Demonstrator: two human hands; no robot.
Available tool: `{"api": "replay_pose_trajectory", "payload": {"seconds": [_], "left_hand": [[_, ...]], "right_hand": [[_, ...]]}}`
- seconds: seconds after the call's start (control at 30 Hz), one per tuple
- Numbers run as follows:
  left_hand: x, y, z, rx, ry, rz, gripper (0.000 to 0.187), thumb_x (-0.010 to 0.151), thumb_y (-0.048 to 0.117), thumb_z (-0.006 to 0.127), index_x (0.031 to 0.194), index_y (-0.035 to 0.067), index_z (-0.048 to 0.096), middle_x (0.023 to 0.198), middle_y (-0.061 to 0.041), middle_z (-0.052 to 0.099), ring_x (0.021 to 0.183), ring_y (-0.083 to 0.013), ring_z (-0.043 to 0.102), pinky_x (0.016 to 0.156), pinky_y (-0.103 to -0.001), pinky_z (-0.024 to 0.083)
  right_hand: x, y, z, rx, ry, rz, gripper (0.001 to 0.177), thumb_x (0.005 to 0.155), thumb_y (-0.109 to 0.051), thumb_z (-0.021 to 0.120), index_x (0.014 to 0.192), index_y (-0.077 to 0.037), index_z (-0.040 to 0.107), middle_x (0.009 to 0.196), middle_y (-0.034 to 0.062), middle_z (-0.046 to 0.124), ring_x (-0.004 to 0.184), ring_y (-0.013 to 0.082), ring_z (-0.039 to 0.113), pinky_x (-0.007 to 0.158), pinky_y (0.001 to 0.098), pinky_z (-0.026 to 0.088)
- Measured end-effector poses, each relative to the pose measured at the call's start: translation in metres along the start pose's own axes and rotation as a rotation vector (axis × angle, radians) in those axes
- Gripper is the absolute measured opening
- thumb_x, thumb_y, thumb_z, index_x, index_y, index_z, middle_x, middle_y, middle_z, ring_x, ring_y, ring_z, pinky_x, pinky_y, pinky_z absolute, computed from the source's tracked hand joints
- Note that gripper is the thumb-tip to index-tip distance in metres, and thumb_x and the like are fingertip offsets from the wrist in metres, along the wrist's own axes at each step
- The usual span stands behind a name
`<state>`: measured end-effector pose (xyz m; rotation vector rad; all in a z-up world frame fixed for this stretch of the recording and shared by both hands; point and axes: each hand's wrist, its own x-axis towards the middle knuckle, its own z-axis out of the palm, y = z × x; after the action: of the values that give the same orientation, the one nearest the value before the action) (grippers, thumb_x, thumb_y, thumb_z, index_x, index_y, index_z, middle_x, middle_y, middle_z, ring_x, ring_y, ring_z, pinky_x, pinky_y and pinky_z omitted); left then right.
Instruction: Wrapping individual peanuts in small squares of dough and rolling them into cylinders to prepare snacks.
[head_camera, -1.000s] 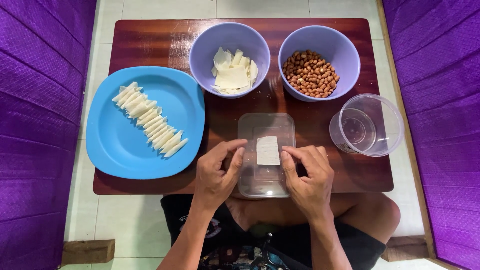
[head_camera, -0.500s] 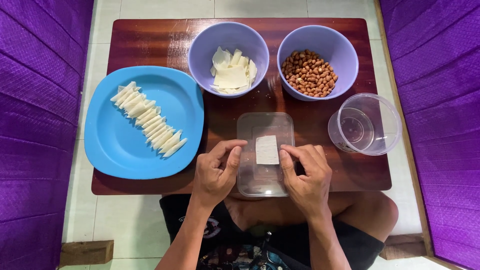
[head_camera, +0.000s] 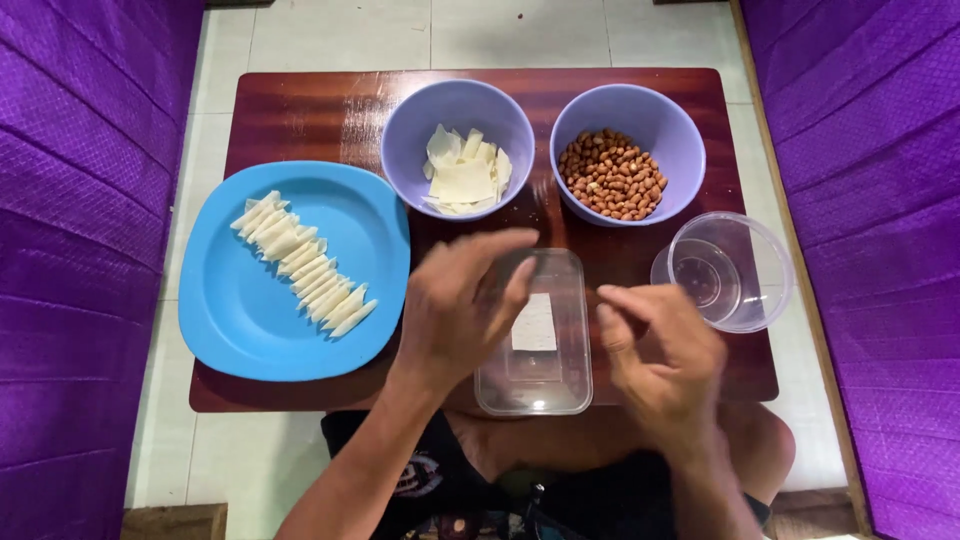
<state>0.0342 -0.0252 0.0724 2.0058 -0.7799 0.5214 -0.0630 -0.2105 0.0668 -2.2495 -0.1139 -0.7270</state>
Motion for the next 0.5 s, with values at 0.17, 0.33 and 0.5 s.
{"api": "replay_pose_trajectory", "payload": {"seconds": [0.17, 0.33, 0.5], "left_hand": [[0.029, -0.040, 0.028, 0.318, -0.055, -0.074, 0.026, 0.087, 0.023, 0.079, 0.113, 0.017, 0.076, 0.088, -0.001, 0.046, 0.082, -0.0181, 0.044, 0.077, -0.037, 0.035], [0.037, -0.051, 0.032, 0.324, -0.047, -0.117, 0.013, 0.086, 0.017, 0.080, 0.099, 0.018, 0.081, 0.091, -0.002, 0.049, 0.086, -0.0191, 0.046, 0.080, -0.041, 0.029], [0.040, -0.048, 0.027, 0.300, -0.071, -0.158, 0.014, 0.088, 0.018, 0.078, 0.102, 0.015, 0.080, 0.091, -0.002, 0.051, 0.085, -0.0192, 0.047, 0.083, -0.042, 0.030]], "right_hand": [[0.050, -0.005, -0.033, -0.193, -0.114, -0.123, 0.022, 0.090, -0.003, 0.074, 0.112, 0.002, 0.072, 0.099, 0.0143, 0.071, 0.082, 0.0230, 0.062, 0.074, 0.0340, 0.050], [0.073, 0.032, -0.024, -0.746, -0.234, -0.261, 0.026, 0.090, -0.026, 0.079, 0.114, -0.016, 0.079, 0.102, 0.0032, 0.064, 0.090, 0.0240, 0.054, 0.081, 0.0367, 0.049], [0.081, 0.048, -0.015, -0.850, -0.255, -0.244, 0.010, 0.095, -0.023, 0.076, 0.104, -0.020, 0.081, 0.099, 0.0006, 0.065, 0.083, 0.0207, 0.050, 0.073, 0.0365, 0.046]]}}
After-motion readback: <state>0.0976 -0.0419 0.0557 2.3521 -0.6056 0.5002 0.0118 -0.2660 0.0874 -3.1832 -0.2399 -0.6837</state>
